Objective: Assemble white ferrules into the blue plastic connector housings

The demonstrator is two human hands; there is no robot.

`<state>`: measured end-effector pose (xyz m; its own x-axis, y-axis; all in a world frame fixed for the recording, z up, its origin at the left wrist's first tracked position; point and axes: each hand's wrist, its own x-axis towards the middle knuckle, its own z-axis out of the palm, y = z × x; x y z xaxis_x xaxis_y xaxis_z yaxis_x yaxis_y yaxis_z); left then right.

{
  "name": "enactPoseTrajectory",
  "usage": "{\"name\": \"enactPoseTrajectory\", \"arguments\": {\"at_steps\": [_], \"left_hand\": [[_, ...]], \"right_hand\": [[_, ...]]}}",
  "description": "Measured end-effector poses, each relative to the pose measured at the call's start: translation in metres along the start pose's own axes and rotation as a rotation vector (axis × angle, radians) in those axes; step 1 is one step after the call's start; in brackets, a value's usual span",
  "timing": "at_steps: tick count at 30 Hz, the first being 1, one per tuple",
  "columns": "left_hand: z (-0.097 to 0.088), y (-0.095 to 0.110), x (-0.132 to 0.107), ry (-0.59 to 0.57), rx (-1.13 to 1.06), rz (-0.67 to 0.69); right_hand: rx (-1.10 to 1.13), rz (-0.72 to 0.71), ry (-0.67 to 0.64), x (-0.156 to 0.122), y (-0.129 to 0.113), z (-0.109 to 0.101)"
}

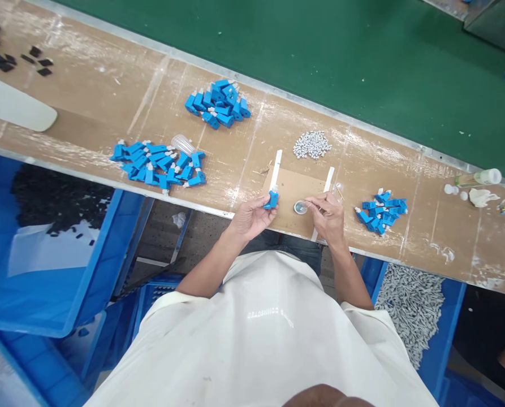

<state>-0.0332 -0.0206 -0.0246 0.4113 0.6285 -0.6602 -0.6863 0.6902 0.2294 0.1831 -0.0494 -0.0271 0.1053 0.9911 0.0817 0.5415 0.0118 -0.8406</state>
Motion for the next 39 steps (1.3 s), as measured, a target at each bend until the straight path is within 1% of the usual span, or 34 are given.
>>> {"name": "enactPoseTrajectory", "arguments": {"at_steps": [4, 8, 11, 15, 19, 21, 25, 29, 33, 36, 39], "left_hand": [[-0.002, 0.000, -0.001, -0.008, 0.017, 0.008], [-0.002, 0.001, -0.001, 0.002, 0.029, -0.025], [-0.003, 0.001, -0.001, -0.004, 0.052, -0.023], [-0.002, 0.002, -0.005, -0.061, 0.131, -0.031], [-0.001, 0.000, -0.007, -0.125, 0.209, -0.042], [0.000, -0.002, -0.007, -0.145, 0.220, -0.042], [0.002, -0.006, -0.007, -0.184, 0.243, -0.089], [0.004, -0.012, -0.007, -0.205, 0.247, -0.148], [0.008, -0.017, -0.009, -0.235, 0.243, -0.167], [0.013, -0.019, -0.013, -0.237, 0.240, -0.178], [0.019, -0.018, -0.019, -0.247, 0.235, -0.189]], "right_hand": [[0.015, 0.017, 0.013, -0.002, 0.004, 0.003], [0.062, 0.032, -0.002, -0.002, 0.005, 0.005], [0.070, 0.053, -0.016, -0.002, 0.005, 0.005], [0.064, 0.095, -0.008, -0.001, 0.004, 0.002], [0.104, 0.127, 0.049, 0.001, 0.004, -0.004], [0.163, 0.144, 0.067, 0.000, 0.004, -0.008], [0.318, 0.150, 0.114, -0.002, 0.001, -0.014], [0.374, 0.103, 0.160, -0.007, -0.013, -0.019], [0.412, 0.019, 0.217, -0.016, -0.038, -0.025], [0.391, -0.052, 0.222, -0.025, -0.057, -0.027], [0.331, -0.131, 0.216, -0.032, -0.067, -0.026]]}}
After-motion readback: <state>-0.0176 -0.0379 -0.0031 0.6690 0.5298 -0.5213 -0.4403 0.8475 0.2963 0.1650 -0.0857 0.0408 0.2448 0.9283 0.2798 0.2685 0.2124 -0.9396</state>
